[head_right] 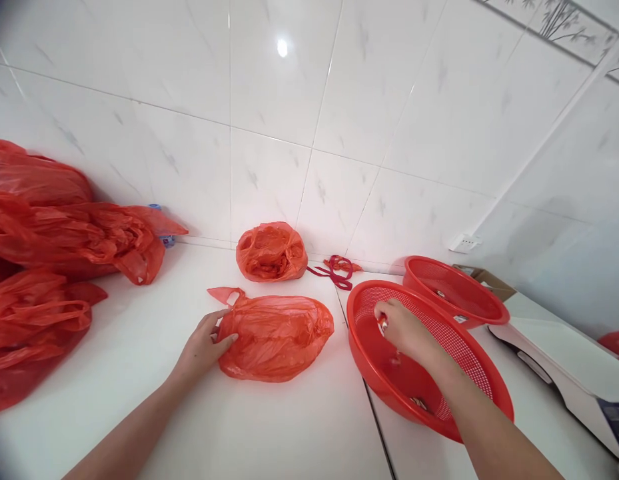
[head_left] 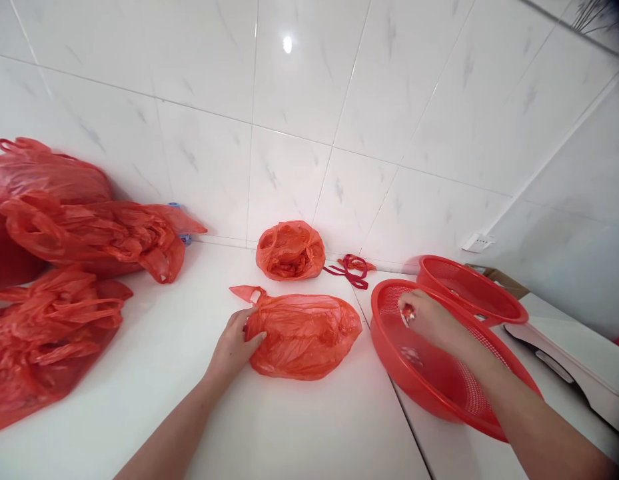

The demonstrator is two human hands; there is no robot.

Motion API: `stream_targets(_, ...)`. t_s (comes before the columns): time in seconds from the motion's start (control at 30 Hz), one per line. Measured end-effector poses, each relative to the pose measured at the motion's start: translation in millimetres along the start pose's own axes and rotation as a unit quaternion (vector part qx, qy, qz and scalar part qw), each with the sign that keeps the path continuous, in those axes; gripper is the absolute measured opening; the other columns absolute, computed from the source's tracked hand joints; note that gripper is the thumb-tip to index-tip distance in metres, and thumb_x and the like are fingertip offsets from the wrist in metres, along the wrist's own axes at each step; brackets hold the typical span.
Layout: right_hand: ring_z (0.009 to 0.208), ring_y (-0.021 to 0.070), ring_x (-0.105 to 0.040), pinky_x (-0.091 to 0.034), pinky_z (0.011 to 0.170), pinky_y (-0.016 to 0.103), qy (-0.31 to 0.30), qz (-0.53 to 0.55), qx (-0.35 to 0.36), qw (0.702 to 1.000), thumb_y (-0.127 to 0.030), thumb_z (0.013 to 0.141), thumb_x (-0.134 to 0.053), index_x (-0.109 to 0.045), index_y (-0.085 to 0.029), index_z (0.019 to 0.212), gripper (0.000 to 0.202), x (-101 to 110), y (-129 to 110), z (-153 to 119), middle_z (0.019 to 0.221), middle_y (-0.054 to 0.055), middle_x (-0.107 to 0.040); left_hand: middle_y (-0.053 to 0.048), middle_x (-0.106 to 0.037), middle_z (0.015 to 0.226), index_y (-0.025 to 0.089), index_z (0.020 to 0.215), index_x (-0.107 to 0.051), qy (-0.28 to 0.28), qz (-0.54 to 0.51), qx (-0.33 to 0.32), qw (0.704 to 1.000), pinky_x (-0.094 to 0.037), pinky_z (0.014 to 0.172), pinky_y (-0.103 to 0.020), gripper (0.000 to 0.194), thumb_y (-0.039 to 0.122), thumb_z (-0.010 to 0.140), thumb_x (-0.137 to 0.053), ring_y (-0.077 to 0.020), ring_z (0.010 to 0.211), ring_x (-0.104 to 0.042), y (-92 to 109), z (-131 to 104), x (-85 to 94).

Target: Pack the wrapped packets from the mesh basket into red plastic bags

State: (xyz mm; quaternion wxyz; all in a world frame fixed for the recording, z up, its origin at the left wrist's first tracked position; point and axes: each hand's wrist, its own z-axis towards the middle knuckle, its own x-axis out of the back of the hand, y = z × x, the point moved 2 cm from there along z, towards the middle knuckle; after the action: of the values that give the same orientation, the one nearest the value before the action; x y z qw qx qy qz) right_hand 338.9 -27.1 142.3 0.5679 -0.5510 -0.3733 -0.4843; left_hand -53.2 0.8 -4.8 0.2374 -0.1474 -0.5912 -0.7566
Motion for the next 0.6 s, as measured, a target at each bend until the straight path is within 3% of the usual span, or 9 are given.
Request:
stream_targets(0.1,0.07,0.0163,-0.052,-0.039,0.058,0.028,0.066,0.005,0.125,0.99,-0.004,0.066,-0.042,-0.049,-0.024,0.075,0.023,21,-42,13,0.089,0.002,-0.055,-0.004,-0.047,0.127,0.029,0.126,-0.046,-0.002,-0.003,-0.011,1.0,-0.048,0.086,-0.037,0.048,0.039,0.08,-0.053,-0.0202,0.098,-0.055,1,0,-0.2)
stream_targets(0.2,0.084,0.0158,-0.055,-0.042,0.069,0.026,0.092,0.037,0.211,0.972,-0.004,0.065,-0.045,-0.053,-0.024,0.083,0.028,26,-94,17,0.102,0.001,-0.054,-0.004,-0.046,0.127,0.029,0.126,-0.046,-0.013,-0.01,-0.013,1.0,-0.049,0.083,-0.035,0.047,0.04,0.081,-0.052,-0.019,0.096,-0.055,4,-1,0.5)
stream_targets(0.27,0.09,0.0151,-0.055,-0.042,0.073,0.024,0.072,0.052,0.27,0.959,-0.003,0.066,-0.048,-0.055,-0.025,0.087,0.031,13,-127,15,0.106,0.001,-0.053,-0.004,-0.046,0.127,0.03,0.126,-0.046,-0.016,-0.021,-0.016,1.0,-0.049,0.082,-0.034,0.046,0.04,0.081,-0.052,-0.0189,0.096,-0.055,6,-1,1.0)
stream_targets(0.33,0.092,0.015,-0.055,-0.042,0.075,0.024,0.032,0.05,0.316,0.947,-0.005,0.069,-0.048,-0.057,-0.025,0.092,0.031,-14,-151,13,0.106,0.002,-0.054,-0.004,-0.047,0.127,0.03,0.125,-0.047,-0.015,-0.03,-0.023,0.999,-0.049,0.082,-0.034,0.045,0.039,0.081,-0.053,-0.0187,0.096,-0.054,6,-1,1.2)
stream_targets(0.43,0.095,0.0167,-0.056,-0.043,0.076,0.025,-0.067,0.024,0.338,0.939,-0.007,0.07,-0.054,-0.058,-0.026,0.104,0.039,-62,-167,10,0.11,0.003,-0.056,-0.004,-0.047,0.125,0.029,0.124,-0.048,-0.014,-0.035,-0.03,0.999,-0.05,0.08,-0.033,0.045,0.035,0.08,-0.054,-0.0182,0.095,-0.055,5,-1,0.9)
stream_targets(0.5,0.109,0.0222,-0.051,-0.043,0.084,0.03,-0.135,0.021,0.336,0.932,-0.018,0.065,-0.067,-0.054,-0.029,0.118,0.056,-82,-166,8,0.121,0.003,-0.054,-0.004,-0.047,0.125,0.028,0.124,-0.048,-0.017,-0.034,-0.035,0.999,-0.05,0.081,-0.033,0.046,0.033,0.079,-0.055,-0.0189,0.097,-0.055,4,-1,0.5)
stream_targets(0.57,0.121,0.0256,-0.044,-0.039,0.094,0.034,-0.147,0.052,0.315,0.936,-0.03,0.06,-0.075,-0.047,-0.033,0.128,0.074,-84,-158,7,0.13,0.002,-0.051,-0.005,-0.047,0.125,0.028,0.124,-0.048,-0.021,-0.031,-0.042,0.998,-0.049,0.083,-0.034,0.046,0.03,0.078,-0.055,-0.0205,0.103,-0.054,3,-1,-0.1)
stream_targets(0.6,0.122,0.0248,-0.043,-0.038,0.096,0.034,-0.128,0.077,0.294,0.944,-0.035,0.062,-0.073,-0.045,-0.034,0.13,0.073,-77,-151,7,0.131,0.0,-0.05,-0.005,-0.047,0.126,0.028,0.124,-0.047,-0.024,-0.029,-0.046,0.998,-0.048,0.085,-0.035,0.047,0.03,0.078,-0.055,-0.0211,0.106,-0.053,3,-1,-0.5)
